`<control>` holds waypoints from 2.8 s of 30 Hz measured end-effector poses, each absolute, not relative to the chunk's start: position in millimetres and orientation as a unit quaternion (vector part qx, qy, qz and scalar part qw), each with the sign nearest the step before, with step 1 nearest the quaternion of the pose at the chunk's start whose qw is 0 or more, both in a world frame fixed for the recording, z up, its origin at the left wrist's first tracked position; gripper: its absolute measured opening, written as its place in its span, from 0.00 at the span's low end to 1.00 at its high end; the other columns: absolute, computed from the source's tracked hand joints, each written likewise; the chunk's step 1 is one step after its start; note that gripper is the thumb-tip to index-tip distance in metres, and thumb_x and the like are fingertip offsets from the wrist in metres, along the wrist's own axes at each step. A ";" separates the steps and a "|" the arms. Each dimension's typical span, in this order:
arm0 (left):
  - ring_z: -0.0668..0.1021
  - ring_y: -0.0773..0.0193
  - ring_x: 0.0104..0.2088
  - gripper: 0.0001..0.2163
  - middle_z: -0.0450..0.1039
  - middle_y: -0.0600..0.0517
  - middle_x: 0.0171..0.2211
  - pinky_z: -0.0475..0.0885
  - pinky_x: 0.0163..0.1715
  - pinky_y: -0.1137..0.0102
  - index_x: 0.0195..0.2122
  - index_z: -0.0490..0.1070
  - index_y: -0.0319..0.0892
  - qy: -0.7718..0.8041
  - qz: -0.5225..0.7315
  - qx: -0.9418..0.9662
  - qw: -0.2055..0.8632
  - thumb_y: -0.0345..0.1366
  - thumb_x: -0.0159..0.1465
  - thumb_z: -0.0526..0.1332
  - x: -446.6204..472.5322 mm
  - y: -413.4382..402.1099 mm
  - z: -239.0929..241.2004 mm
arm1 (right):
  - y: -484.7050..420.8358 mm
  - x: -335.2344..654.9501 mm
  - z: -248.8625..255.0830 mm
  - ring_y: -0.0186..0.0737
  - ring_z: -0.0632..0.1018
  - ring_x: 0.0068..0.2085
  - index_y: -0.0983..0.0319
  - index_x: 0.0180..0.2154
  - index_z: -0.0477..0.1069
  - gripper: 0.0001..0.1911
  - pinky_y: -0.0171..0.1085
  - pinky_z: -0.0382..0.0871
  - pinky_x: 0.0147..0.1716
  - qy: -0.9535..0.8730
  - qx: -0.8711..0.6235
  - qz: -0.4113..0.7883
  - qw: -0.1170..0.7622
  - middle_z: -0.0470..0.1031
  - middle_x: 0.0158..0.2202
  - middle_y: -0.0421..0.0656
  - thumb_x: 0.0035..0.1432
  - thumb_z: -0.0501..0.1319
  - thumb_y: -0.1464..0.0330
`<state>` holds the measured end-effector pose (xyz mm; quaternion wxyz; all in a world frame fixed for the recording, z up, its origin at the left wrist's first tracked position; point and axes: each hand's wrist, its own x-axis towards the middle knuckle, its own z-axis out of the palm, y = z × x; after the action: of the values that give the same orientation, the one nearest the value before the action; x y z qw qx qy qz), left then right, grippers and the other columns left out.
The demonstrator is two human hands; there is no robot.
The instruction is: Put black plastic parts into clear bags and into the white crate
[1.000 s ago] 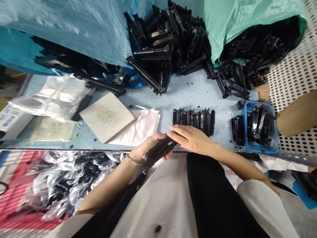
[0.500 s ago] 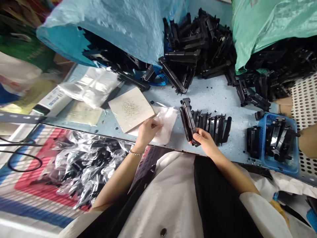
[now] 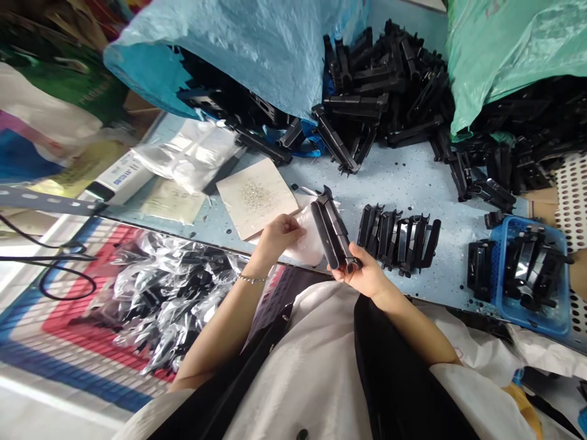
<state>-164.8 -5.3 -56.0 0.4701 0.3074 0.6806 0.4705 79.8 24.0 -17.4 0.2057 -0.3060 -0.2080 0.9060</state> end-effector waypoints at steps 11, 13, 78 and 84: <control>0.79 0.60 0.35 0.04 0.78 0.47 0.36 0.75 0.39 0.66 0.36 0.74 0.42 0.760 0.375 0.479 0.229 0.34 0.63 0.60 -165.6 -13.7 -49.3 | 10.3 74.0 -41.0 0.32 0.70 0.24 0.70 0.41 0.76 0.26 0.31 0.65 0.21 -0.011 -0.295 0.953 0.068 0.78 0.30 0.48 0.69 0.56 0.52; 0.80 0.59 0.40 0.06 0.79 0.46 0.41 0.76 0.43 0.64 0.38 0.74 0.42 0.741 0.382 0.519 0.186 0.32 0.66 0.57 -169.5 -16.4 -47.3 | 8.8 73.5 -45.9 0.31 0.69 0.24 0.71 0.41 0.76 0.28 0.30 0.65 0.20 0.021 -0.299 0.952 0.058 0.77 0.28 0.47 0.70 0.54 0.52; 0.79 0.51 0.48 0.12 0.78 0.39 0.47 0.75 0.53 0.57 0.44 0.77 0.38 0.722 0.342 0.578 0.165 0.40 0.69 0.59 -126.6 -38.8 -32.2 | 164.9 100.6 14.5 0.55 0.68 0.67 0.57 0.52 0.77 0.24 0.56 0.66 0.62 -0.968 -0.204 0.138 -0.045 0.75 0.61 0.43 0.65 0.51 0.80; 0.78 0.57 0.36 0.05 0.77 0.44 0.35 0.75 0.40 0.63 0.27 0.72 0.40 0.777 0.322 0.499 0.210 0.28 0.61 0.64 -126.2 4.8 -55.2 | 144.1 122.9 34.9 0.54 0.78 0.52 0.53 0.53 0.76 0.15 0.51 0.73 0.51 -0.877 -0.353 0.316 0.079 0.80 0.51 0.45 0.66 0.60 0.64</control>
<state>-126.2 4.8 -55.2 0.2101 0.4992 0.7766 0.3218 122.9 144.1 34.9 0.0792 -0.3526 -0.8773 0.3159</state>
